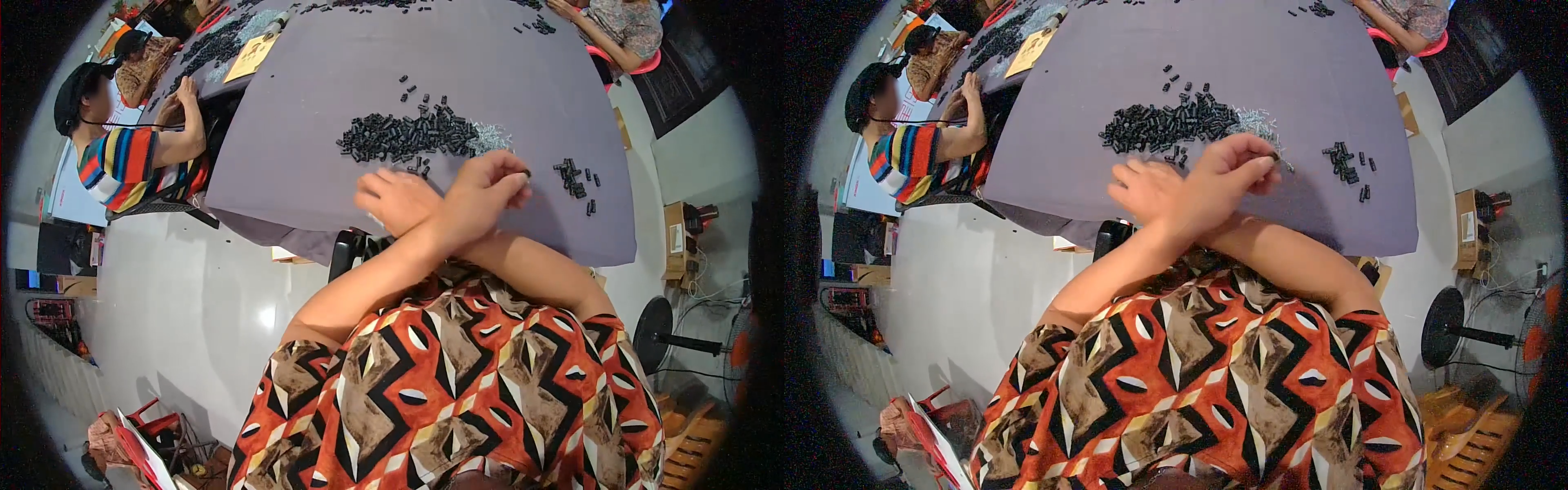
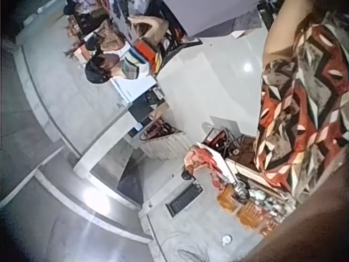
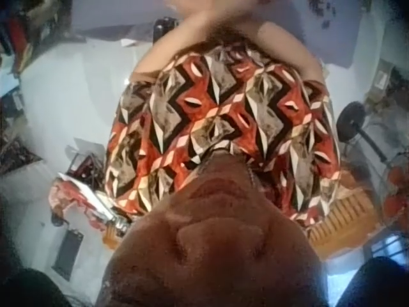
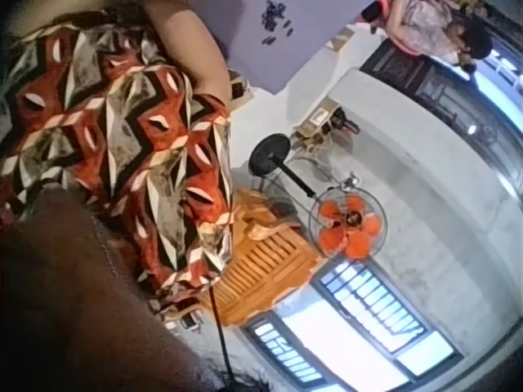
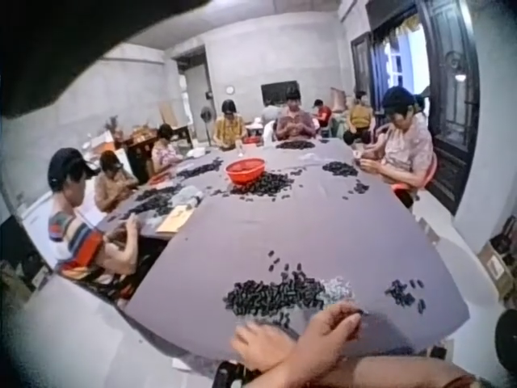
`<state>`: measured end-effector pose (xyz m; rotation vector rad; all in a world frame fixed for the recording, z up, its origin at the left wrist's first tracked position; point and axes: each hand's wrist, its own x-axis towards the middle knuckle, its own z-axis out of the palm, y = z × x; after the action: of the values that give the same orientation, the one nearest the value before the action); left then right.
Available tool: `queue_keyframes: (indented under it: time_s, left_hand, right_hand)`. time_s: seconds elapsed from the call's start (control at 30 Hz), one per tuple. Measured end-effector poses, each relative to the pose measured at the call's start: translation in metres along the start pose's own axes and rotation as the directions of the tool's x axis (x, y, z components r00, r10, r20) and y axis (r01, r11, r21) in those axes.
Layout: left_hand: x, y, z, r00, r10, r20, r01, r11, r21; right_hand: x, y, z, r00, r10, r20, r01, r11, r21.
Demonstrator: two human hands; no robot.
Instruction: Manually assembling small black plastic components on a workbench.
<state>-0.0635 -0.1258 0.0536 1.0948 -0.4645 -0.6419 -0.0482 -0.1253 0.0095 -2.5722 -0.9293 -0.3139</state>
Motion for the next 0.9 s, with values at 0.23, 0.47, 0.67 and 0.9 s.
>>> queue_keyframes:
  time_s: [0.23, 0.47, 0.67, 0.9]
  left_hand:
    - [-0.004, 0.032, -0.072, 0.969, 0.165, -0.185, -0.097, 0.94, 0.328]
    - [-0.034, 0.033, -0.13, 0.94, 0.122, -0.318, -0.025, 0.956, 0.291]
    - [-0.047, 0.004, -0.133, 0.943, 0.043, -0.33, 0.009, 0.988, 0.156]
    - [-0.051, -0.003, -0.136, 0.96, 0.042, -0.276, -0.013, 0.995, 0.104]
  right_hand:
    - [-0.046, 0.031, -0.013, 0.999, -0.053, -0.005, 0.052, 0.989, -0.139]
    - [-0.047, 0.067, -0.06, 0.871, 0.454, -0.189, -0.38, 0.865, 0.329]
    - [-0.025, 0.078, -0.041, 0.902, 0.427, -0.059, -0.385, 0.86, 0.335]
    - [-0.018, 0.076, -0.04, 0.903, 0.429, -0.016, -0.415, 0.884, 0.216]
